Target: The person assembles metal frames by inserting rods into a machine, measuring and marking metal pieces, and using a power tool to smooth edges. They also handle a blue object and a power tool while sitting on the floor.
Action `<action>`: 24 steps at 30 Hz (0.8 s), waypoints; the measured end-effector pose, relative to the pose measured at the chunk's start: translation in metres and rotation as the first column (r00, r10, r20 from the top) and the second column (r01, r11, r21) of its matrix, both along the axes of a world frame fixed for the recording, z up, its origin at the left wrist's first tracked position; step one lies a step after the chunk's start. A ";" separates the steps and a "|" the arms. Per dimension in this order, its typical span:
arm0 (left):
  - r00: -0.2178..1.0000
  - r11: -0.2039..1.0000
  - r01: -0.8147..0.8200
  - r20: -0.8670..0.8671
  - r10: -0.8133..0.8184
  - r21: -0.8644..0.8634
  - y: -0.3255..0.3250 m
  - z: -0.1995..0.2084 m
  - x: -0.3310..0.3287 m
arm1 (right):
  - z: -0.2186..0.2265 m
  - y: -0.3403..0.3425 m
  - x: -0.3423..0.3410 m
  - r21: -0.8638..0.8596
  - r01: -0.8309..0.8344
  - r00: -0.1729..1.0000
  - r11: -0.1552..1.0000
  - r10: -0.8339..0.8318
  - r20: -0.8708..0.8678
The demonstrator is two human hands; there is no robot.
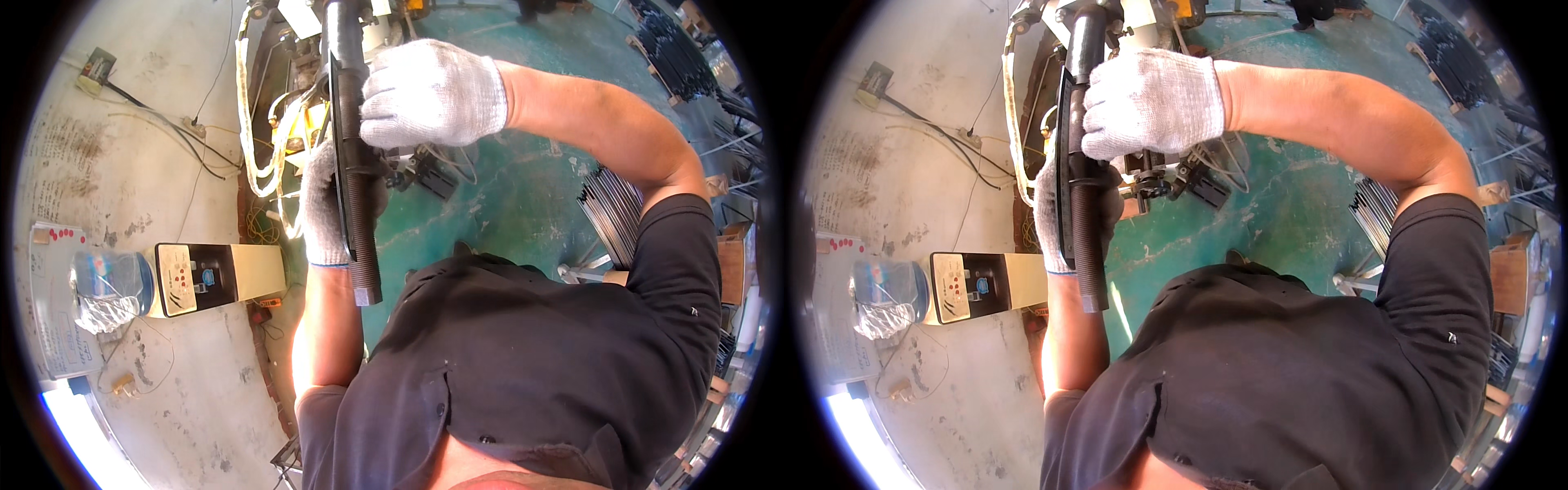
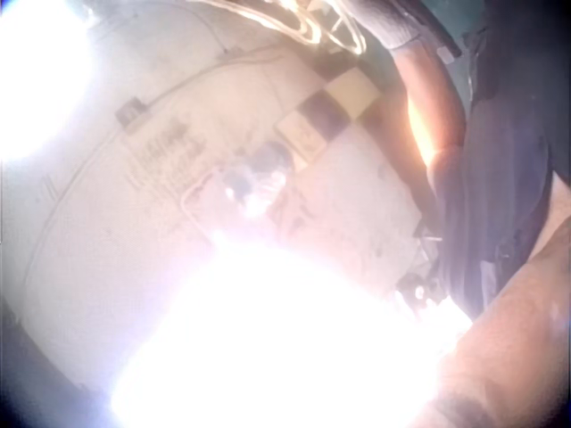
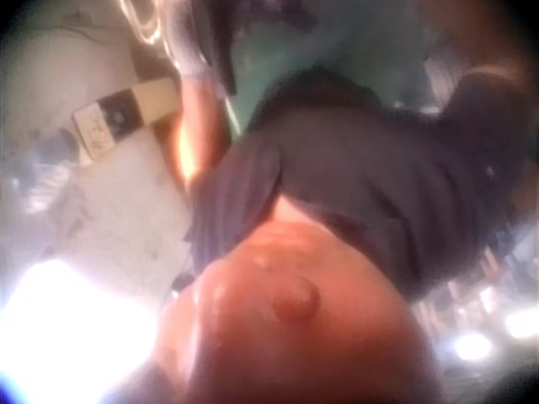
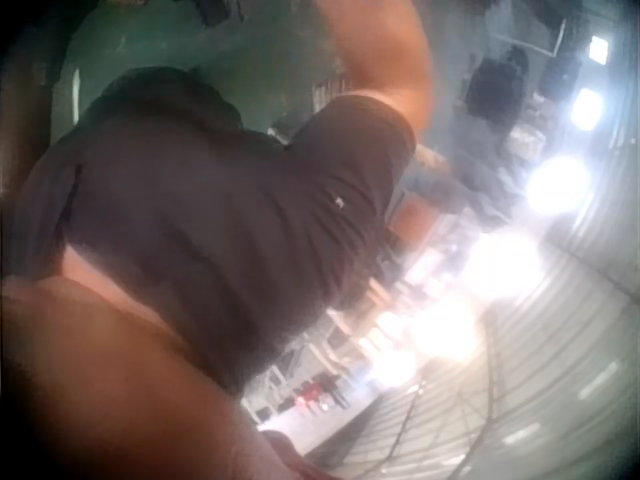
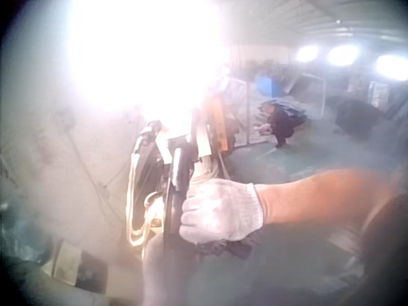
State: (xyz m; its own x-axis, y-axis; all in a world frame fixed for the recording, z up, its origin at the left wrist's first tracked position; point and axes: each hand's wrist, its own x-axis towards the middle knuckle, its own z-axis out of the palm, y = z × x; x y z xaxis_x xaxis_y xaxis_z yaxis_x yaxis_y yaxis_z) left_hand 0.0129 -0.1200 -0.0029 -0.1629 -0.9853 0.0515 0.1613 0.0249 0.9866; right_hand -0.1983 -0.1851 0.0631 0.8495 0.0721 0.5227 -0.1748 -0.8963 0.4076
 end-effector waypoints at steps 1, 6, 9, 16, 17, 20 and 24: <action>1.000 1.000 -0.001 0.013 0.001 -0.007 0.000 0.000 0.001 | -0.004 0.001 0.000 0.100 0.012 0.999 0.995 -0.016 0.033; 1.000 0.999 0.024 0.019 -0.024 -0.032 0.001 0.004 0.001 | -0.032 -0.006 -0.005 0.376 0.062 0.969 0.925 -0.146 0.200; 0.991 0.992 0.032 0.135 -0.015 -0.123 0.001 0.006 0.000 | -0.041 -0.004 -0.004 0.424 0.139 0.924 0.895 -0.271 0.271; 0.979 0.987 0.157 -0.124 -0.160 -0.040 -0.004 0.002 0.007 | -0.042 0.016 0.002 0.498 0.309 0.831 0.810 -0.485 0.272; 0.946 0.980 0.198 -0.267 -0.183 0.030 -0.005 0.000 0.007 | -0.043 0.017 0.003 0.514 0.325 0.821 0.794 -0.507 0.264; 0.909 0.977 0.190 -0.394 -0.136 0.102 -0.011 -0.009 0.006 | -0.044 0.021 0.003 0.524 0.383 0.779 0.761 -0.571 0.259; 0.996 0.991 0.057 -0.060 -0.065 -0.123 -0.010 -0.007 0.000 | -0.045 0.051 0.016 0.633 0.532 0.609 0.563 -0.773 0.175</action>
State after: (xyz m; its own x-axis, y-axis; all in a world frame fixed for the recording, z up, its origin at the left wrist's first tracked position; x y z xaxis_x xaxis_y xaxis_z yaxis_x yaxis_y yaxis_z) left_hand 0.0129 -0.1304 -0.0103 -0.2154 -0.9593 0.1823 0.2285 0.1320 0.9646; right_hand -0.1824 -0.1342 0.0180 0.2489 -0.7692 0.5885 -0.8230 -0.4883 -0.2902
